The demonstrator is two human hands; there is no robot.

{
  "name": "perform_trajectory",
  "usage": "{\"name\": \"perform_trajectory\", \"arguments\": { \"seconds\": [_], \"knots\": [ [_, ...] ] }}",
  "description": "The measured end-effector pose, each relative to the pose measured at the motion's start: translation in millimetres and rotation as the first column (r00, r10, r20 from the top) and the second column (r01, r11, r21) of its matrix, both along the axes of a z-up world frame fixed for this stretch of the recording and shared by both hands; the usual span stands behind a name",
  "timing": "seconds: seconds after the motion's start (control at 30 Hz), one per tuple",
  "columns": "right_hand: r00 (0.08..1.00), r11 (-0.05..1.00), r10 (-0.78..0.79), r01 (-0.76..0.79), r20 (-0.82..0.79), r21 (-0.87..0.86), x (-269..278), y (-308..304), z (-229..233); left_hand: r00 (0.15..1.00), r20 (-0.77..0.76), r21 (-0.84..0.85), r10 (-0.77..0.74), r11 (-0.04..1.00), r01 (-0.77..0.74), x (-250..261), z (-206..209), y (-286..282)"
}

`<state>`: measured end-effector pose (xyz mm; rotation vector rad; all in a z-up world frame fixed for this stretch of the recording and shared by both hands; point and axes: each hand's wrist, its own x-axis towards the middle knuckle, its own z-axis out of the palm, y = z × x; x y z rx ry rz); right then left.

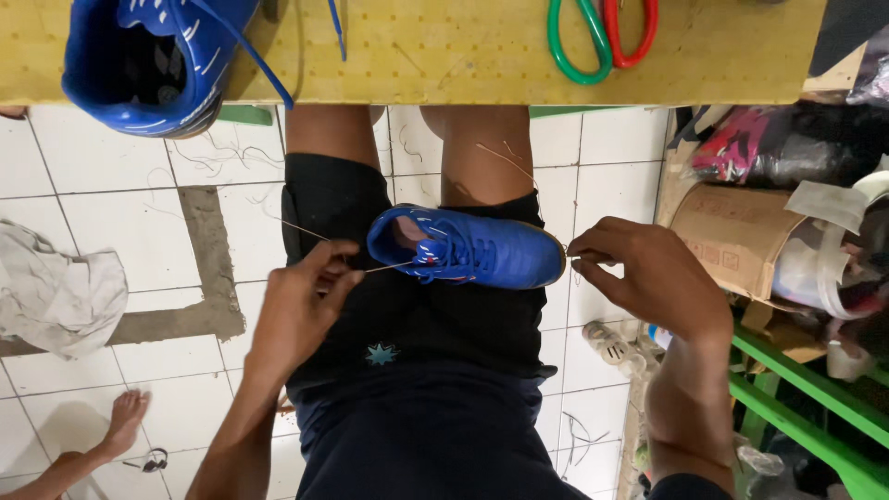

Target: The person sits on the floor and sews a blue shoe held on their lap using a needle and thread. They repeatedly pull the thread through the shoe's material to stitch it.

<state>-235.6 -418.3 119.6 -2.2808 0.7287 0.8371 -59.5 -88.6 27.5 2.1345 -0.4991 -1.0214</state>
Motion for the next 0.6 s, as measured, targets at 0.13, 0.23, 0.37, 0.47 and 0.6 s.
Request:
{"name": "perform_trajectory", "arguments": {
  "seconds": [0.13, 0.23, 0.37, 0.47, 0.6],
  "knots": [
    [0.998, 0.995, 0.045, -0.042, 0.038, -0.093, -5.8, 2.0, -1.8, 0.998, -0.026, -0.011, -0.053, 0.999, 0.053, 16.3, 21.0, 6.6],
    [0.998, 0.99, 0.049, -0.043, 0.039, -0.134, -10.9, 2.2, -3.5, 0.974, -0.156, -0.063, -0.165, 0.986, 0.157, 24.8, 32.1, -0.7],
    [0.998, 0.988, 0.061, -0.057, 0.02, -0.146, -11.0, 3.8, 0.6, 0.935, -0.343, -0.122, -0.088, 0.991, 0.049, 25.6, 27.3, -8.2],
    [0.997, 0.986, 0.071, -0.068, 0.009, -0.152, -12.6, 3.4, -2.4, 0.759, -0.65, -0.308, -0.023, 0.921, -0.236, 15.1, 5.3, -17.9],
    [0.998, 0.987, 0.056, -0.054, 0.01, -0.148, -14.7, 3.5, -8.8, 0.554, -0.833, -0.389, 0.004, 0.709, -0.589, -7.8, -34.6, -35.3]
  ]
}}
